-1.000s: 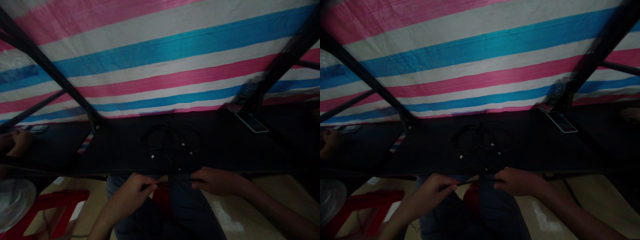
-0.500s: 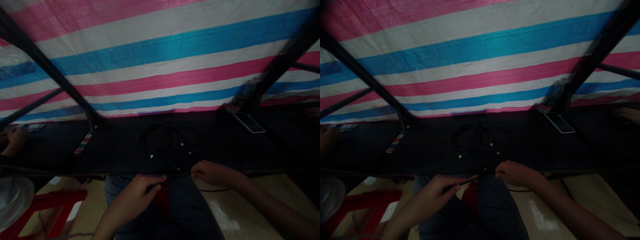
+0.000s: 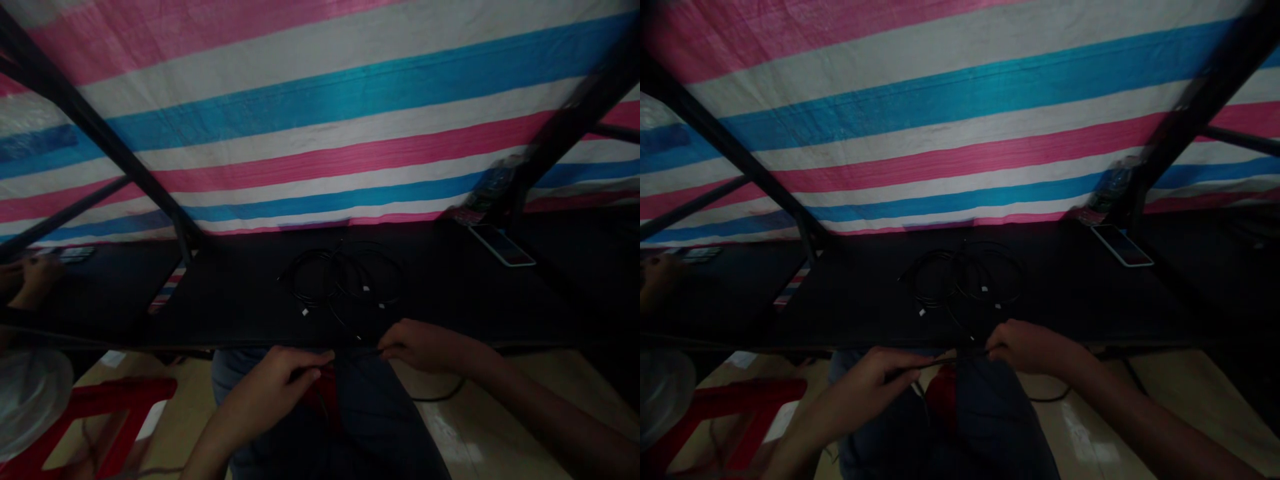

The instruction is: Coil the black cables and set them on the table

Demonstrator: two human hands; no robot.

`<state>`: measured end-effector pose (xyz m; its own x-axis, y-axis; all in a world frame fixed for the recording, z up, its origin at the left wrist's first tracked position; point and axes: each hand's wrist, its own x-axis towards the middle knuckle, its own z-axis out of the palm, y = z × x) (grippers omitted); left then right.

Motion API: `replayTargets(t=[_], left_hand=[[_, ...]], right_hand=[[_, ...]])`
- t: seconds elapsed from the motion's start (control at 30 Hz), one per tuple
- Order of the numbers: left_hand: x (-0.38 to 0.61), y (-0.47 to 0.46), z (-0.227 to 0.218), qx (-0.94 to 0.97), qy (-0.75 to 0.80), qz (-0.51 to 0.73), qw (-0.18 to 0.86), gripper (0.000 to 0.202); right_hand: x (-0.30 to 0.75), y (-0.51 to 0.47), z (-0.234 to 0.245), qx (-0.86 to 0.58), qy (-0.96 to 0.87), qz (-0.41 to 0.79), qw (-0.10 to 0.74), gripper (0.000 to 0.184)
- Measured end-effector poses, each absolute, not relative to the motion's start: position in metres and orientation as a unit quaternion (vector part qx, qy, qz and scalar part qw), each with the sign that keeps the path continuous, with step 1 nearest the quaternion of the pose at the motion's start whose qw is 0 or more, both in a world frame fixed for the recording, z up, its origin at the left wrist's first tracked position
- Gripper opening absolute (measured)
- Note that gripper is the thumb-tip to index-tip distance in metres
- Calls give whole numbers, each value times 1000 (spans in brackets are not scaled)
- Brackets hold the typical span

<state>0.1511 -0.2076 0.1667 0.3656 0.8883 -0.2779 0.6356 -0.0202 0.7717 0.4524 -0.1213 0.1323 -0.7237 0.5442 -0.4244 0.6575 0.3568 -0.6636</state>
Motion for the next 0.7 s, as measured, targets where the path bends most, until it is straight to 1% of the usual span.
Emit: replayTargets(t=[0.07, 0.17, 0.33, 0.43, 0.57, 0.7], left_hand=[[138, -207, 165, 690, 574, 146, 417, 32], [130, -206, 162, 678, 588, 128, 422, 28], [146, -216, 154, 665, 561, 60, 489, 24], [153, -220, 152, 656, 571, 72, 488, 23], [146, -216, 159, 660, 554, 76, 501, 28], [131, -211, 164, 664, 557, 129, 483, 28]], right_hand=[[468, -113, 124, 404, 814, -407, 89, 23], [477, -112, 123, 401, 818, -403, 83, 25], [456, -126, 142, 321, 812, -487, 16, 26], [449, -129, 151, 286, 808, -515, 22, 25], [467, -119, 147, 327, 808, -489, 41, 24], [491, -105, 135, 381, 808, -447, 46, 27]])
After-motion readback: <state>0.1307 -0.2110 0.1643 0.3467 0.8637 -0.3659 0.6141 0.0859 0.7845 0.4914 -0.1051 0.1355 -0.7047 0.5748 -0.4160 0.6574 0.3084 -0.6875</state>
